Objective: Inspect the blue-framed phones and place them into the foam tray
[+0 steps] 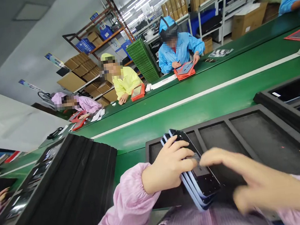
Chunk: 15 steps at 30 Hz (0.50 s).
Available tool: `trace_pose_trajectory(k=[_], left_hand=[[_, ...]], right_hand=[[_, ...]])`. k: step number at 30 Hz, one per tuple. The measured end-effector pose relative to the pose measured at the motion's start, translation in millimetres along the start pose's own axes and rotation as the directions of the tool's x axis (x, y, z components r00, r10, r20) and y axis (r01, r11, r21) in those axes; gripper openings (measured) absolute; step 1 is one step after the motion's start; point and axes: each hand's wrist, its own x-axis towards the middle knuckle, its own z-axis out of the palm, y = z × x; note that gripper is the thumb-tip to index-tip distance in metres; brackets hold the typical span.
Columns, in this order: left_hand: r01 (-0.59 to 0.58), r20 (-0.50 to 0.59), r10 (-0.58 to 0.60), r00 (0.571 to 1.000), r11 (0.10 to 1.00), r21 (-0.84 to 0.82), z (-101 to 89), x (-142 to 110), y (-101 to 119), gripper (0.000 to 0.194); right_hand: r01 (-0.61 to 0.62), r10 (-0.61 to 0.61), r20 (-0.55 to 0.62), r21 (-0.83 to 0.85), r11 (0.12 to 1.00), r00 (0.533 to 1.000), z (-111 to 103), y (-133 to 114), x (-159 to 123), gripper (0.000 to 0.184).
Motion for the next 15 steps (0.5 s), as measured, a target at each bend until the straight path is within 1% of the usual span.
trace_pose_trajectory(k=[1,2,3,4,6,8,9,10,11,12,13,14,15], left_hand=[[-0.06,0.083,0.053,0.995,0.994,0.089,-1.3,6.6,-3.8,0.017],[-0.122,0.151,0.1,0.983,0.983,0.139,-0.3,12.3,-7.0,0.02],[-0.173,0.194,0.141,0.971,0.972,0.16,2.8,16.6,-9.3,0.023],[-0.206,0.208,0.17,0.963,0.965,0.164,7.1,19.0,-10.8,0.026],[-0.22,0.166,0.192,0.967,0.961,0.169,17.1,17.9,-12.3,0.026],[-0.147,0.062,0.138,0.988,0.972,0.183,26.7,10.5,-14.0,0.024],[-0.071,-0.013,0.074,0.997,0.984,0.161,31.5,5.6,-15.7,0.028],[0.038,-0.089,-0.03,0.996,0.995,0.096,36.5,0.7,-18.3,0.036],[0.171,-0.151,-0.173,0.973,0.985,-0.022,41.9,-3.7,-21.6,0.046],[0.306,-0.173,-0.339,0.925,0.932,-0.193,47.5,-7.1,-25.6,0.055],[0.409,-0.142,-0.494,0.858,0.824,-0.393,53.1,-9.5,-29.9,0.062],[0.462,-0.069,-0.606,0.792,0.67,-0.581,58.2,-10.6,-34.0,0.067],[0.47,0.023,-0.669,0.743,0.496,-0.731,62.6,-10.8,-37.8,0.07]], right_hand=[[-0.079,0.077,0.025,0.098,0.992,0.997,-1.2,7.3,12.2,0.037],[-0.177,0.182,-0.018,0.172,0.969,0.983,-0.5,15.6,26.0,0.038],[-0.269,0.284,-0.042,0.211,0.94,0.958,1.9,24.4,40.2,0.042],[-0.343,0.365,-0.056,0.24,0.908,0.929,5.6,33.0,53.6,0.048],[-0.417,0.44,-0.028,0.264,0.87,0.898,15.2,47.7,74.3,0.055],[-0.443,0.449,0.042,0.27,0.855,0.893,24.8,56.7,84.8,0.053],[-0.453,0.451,0.075,0.275,0.848,0.889,28.8,59.0,86.6,0.05],[-0.467,0.459,0.101,0.29,0.835,0.883,32.2,60.1,86.7,0.048],[-0.486,0.471,0.126,0.309,0.818,0.873,34.9,60.2,85.7,0.048],[-0.505,0.485,0.148,0.329,0.798,0.862,37.0,59.6,84.2,0.049],[-0.525,0.5,0.167,0.347,0.777,0.85,38.4,58.7,82.7,0.05],[-0.543,0.514,0.181,0.36,0.759,0.839,39.3,57.6,81.5,0.051],[-0.558,0.526,0.191,0.366,0.745,0.829,39.7,56.6,80.7,0.051]])
